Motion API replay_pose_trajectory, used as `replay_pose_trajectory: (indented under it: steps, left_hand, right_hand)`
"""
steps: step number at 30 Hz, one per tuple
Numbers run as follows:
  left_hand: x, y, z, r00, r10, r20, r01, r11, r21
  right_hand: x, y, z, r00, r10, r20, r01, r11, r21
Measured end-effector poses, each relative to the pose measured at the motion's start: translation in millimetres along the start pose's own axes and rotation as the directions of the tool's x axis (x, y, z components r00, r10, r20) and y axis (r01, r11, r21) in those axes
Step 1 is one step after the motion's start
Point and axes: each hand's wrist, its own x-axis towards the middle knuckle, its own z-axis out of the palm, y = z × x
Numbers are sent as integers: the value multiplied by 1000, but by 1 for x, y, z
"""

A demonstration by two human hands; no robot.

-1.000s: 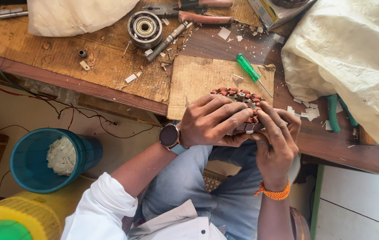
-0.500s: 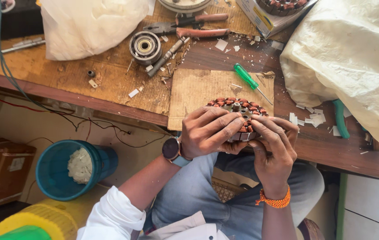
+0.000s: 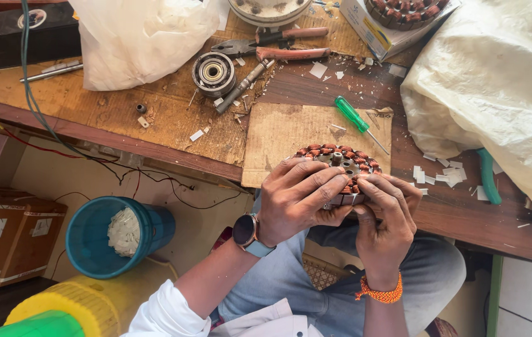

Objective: The person inserts small white insulating pieces into the slots of a circular copper-wound stator and uses a green screwdriver to press them in. The person rotates the stator to access different slots and repeats the insertion process throughout the clip.

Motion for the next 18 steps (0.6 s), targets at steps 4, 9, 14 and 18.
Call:
replay_pose_trajectory:
  steps: [4, 9, 14, 18]
  left_hand:
    - [-5, 25, 3, 999, -48, -13, 48, 999, -8]
    - [-13, 36, -1, 998, -31, 55, 35, 996, -80]
    - [-17, 28, 15, 999, 20, 31, -22, 998, 56]
    - [-17, 28, 42, 993, -52, -103, 62, 993, 98]
  right_hand:
    - [-10, -3, -18, 1000, 8, 13, -9, 999, 36]
    - [-18, 1, -31, 1000, 9, 27, -13, 984, 180]
    - [-12, 20, -19, 992, 110, 64, -123, 958, 261]
    - [-3, 35, -13, 999, -27, 29, 22, 987, 160]
